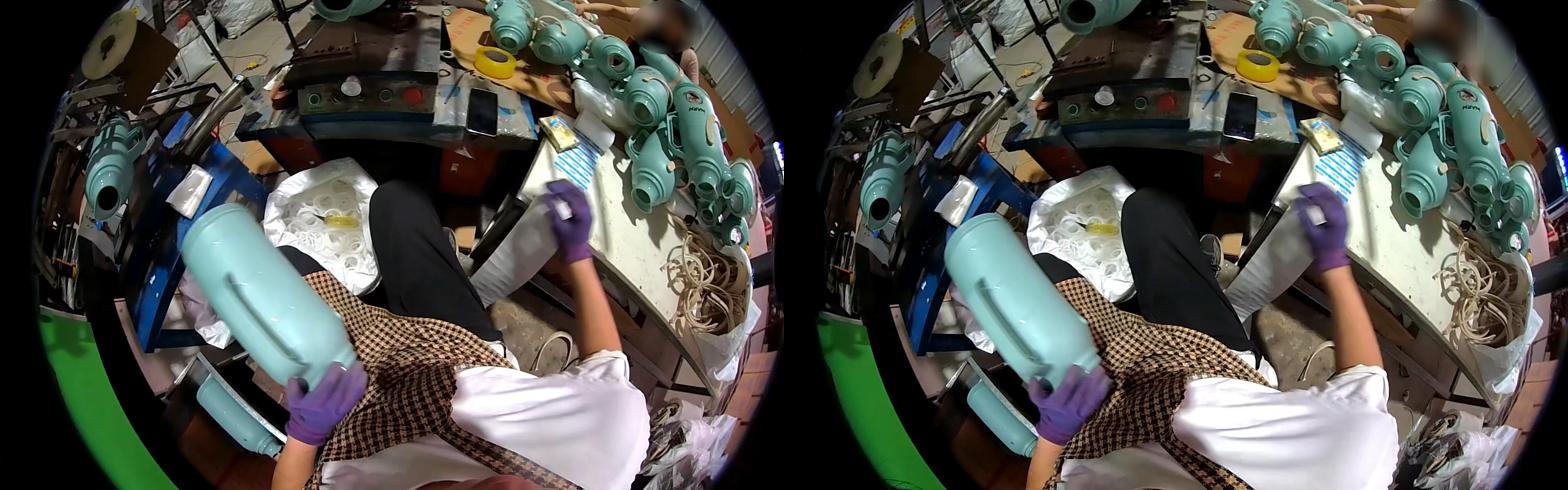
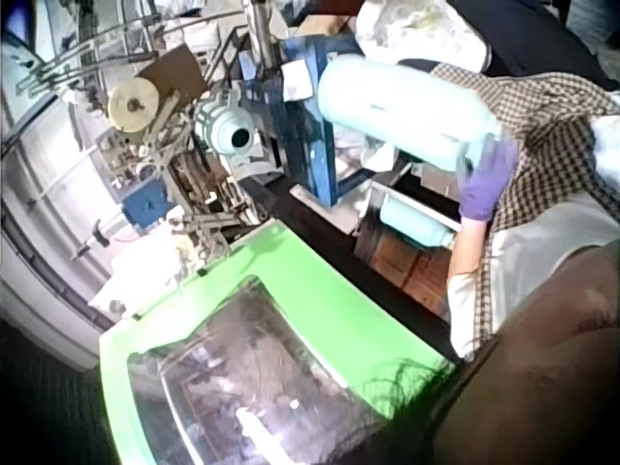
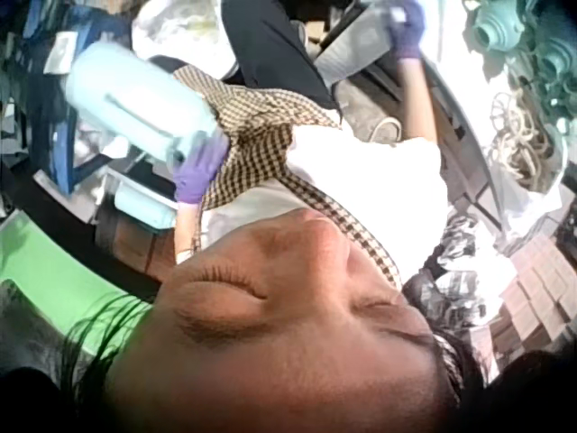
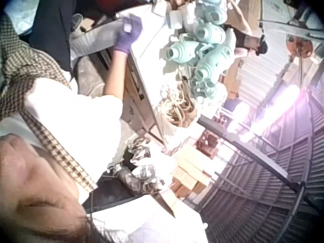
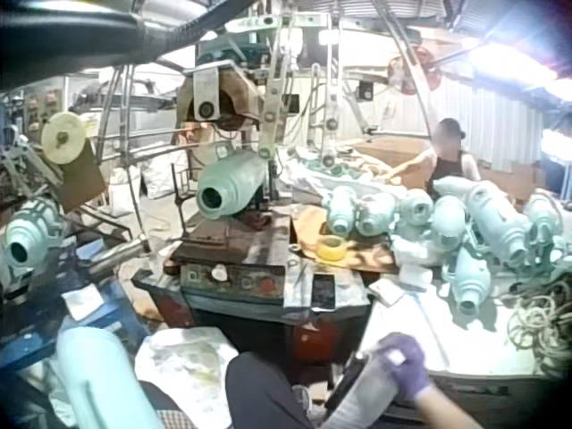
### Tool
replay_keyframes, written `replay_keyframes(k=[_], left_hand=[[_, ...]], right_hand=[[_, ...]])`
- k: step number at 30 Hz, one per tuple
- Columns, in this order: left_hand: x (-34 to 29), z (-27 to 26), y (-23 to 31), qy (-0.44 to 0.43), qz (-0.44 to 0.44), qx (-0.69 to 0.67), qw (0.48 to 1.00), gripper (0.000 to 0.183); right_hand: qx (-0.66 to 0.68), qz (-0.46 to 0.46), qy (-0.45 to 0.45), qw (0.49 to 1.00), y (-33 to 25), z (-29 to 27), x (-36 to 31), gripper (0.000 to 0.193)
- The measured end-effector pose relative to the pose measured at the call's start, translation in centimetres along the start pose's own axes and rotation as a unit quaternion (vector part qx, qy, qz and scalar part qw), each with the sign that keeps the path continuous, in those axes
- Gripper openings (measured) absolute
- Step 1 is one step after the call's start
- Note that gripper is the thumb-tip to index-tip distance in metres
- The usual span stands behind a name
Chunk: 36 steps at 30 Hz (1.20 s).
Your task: The person assembles light green plastic sprayers by inserting a white plastic ring into the neck of the sprayer body, then attaching a beige handle. The person repeats this process for multiple units, placing the finished sprayers on a nearby table.
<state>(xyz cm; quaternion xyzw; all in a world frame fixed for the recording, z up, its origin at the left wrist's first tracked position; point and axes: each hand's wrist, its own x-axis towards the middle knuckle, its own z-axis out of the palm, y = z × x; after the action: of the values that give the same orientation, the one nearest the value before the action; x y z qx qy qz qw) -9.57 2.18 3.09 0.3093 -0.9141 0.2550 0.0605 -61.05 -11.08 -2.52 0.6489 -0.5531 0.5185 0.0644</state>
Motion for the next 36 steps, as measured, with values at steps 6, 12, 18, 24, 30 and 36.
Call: replay_keyframes(k=[6,12,18,24,30,36], left_hand=[[0.8,2.1,1.3,-0.035,0.056,-0.088,0.994,0.025],[2.1,1.4,0.8,-0.043,0.062,-0.088,0.993,0.023],[1.4,1.5,0.9,-0.042,0.107,0.025,0.993,0.037],[0.9,2.8,1.0,-0.025,0.269,0.48,0.835,0.048],[1.0,2.6,1.9,-0.055,0.096,0.042,0.993,0.045],[0.1,1.4,1.4,-0.062,0.098,-0.002,0.993,0.045]], right_hand=[[-0.2,0.268,-0.029,0.942,12.2,-5.8,-2.3,0.023],[-0.181,0.297,-0.022,0.937,14.5,-5.4,-2.7,0.015],[-0.27,0.065,0.052,0.959,5.1,-3.3,2.1,0.011],[0.264,-0.019,-0.221,0.939,-15.0,11.2,9.2,0.012],[0.362,-0.002,-0.474,0.803,-25.8,23.1,11.9,0.017],[0.365,0.058,-0.535,0.76,-28.2,25.4,11.6,0.017]])
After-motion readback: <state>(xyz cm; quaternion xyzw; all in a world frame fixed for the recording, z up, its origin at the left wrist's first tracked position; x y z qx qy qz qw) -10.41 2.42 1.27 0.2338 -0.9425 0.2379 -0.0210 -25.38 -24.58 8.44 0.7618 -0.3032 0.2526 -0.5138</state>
